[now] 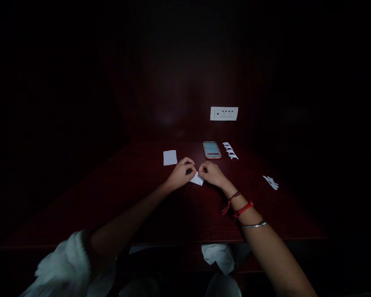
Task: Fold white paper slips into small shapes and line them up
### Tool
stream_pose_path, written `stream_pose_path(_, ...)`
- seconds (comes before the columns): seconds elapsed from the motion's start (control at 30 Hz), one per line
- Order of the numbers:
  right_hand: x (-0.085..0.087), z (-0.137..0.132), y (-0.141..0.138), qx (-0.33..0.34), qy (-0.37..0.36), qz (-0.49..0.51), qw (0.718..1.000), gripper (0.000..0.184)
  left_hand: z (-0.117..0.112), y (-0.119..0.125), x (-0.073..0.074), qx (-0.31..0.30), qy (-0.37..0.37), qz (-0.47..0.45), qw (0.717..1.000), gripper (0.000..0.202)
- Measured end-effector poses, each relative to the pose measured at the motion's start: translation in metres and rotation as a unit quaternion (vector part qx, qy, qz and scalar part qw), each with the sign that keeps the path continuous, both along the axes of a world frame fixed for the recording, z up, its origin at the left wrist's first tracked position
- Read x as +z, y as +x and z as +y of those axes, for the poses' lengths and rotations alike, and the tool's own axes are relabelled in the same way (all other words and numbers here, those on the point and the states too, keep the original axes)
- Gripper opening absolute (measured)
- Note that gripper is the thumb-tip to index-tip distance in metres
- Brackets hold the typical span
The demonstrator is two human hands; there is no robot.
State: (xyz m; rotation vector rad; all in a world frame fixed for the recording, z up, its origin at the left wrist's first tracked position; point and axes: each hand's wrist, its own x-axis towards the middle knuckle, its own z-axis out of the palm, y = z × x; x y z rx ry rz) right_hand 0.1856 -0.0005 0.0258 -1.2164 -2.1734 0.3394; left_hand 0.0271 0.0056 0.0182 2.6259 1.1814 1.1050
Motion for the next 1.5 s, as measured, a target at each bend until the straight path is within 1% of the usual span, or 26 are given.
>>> stream_pose_path(0.23, 0.001, 0.003, 0.008, -0.003, -0.003, -0.007, 1.000, 0.010, 0.002, -0.005, 0.005, -0.001, 0.035, -0.014, 0.999, 0.012)
stream_pose_path(0.37, 0.002, 0.003, 0.010, -0.019, -0.020, -0.006, 1.000, 0.011, 0.002, -0.006, 0.008, 0.007, 0.024, -0.009, 1.000, 0.011)
stream_pose_path(0.53, 0.003, 0.002, 0.011, -0.023, -0.034, -0.013, 0.999, 0.013, 0.003, -0.007, 0.009, 0.010, 0.012, -0.020, 1.000, 0.012)
stream_pose_path(0.6, 0.003, 0.002, 0.015, -0.046, -0.022, -0.033, 0.998, 0.011, 0.006, -0.011, 0.009, 0.021, 0.015, -0.040, 0.999, 0.011)
stream_pose_path(0.67, 0.003, 0.003, 0.022, -0.086, -0.009, -0.052, 0.995, 0.010, 0.012, -0.017, 0.009, 0.055, 0.012, -0.070, 0.996, 0.011)
stream_pose_path(0.73, 0.002, 0.005, 0.027, -0.121, -0.014, -0.040, 0.992, 0.011, 0.017, -0.022, 0.007, 0.091, -0.003, -0.090, 0.992, 0.011)
stream_pose_path(0.77, 0.001, 0.005, 0.028, -0.128, -0.019, -0.023, 0.991, 0.012, 0.019, -0.024, 0.006, 0.094, -0.014, -0.090, 0.991, 0.011)
stream_pose_path(0.83, 0.000, 0.005, 0.027, -0.118, -0.025, 0.017, 0.993, 0.015, 0.020, -0.022, 0.004, 0.083, -0.026, -0.088, 0.992, 0.011)
stream_pose_path(0.9, -0.003, 0.005, 0.022, -0.081, -0.034, 0.049, 0.995, 0.018, 0.018, -0.017, 0.003, 0.064, -0.027, -0.096, 0.993, 0.011)
stream_pose_path(1.03, -0.009, 0.007, 0.013, -0.014, -0.091, 0.091, 0.992, 0.024, 0.013, -0.009, 0.004, 0.041, -0.032, -0.114, 0.992, 0.011)
stream_pose_path(1.13, -0.014, 0.011, 0.013, -0.004, -0.103, 0.106, 0.989, 0.021, 0.014, -0.008, 0.004, 0.038, -0.057, -0.108, 0.992, 0.011)
stream_pose_path(1.23, -0.017, 0.014, 0.014, -0.027, -0.082, 0.097, 0.991, 0.017, 0.016, -0.010, 0.002, 0.032, -0.082, -0.081, 0.993, 0.011)
stream_pose_path(1.33, -0.014, 0.010, 0.014, -0.040, -0.049, 0.073, 0.995, 0.016, 0.015, -0.010, 0.001, 0.027, -0.073, -0.062, 0.995, 0.009)
stream_pose_path(1.5, -0.002, -0.003, 0.008, -0.004, 0.004, 0.012, 1.000, 0.015, 0.007, -0.008, 0.007, 0.001, -0.022, -0.070, 0.997, 0.010)
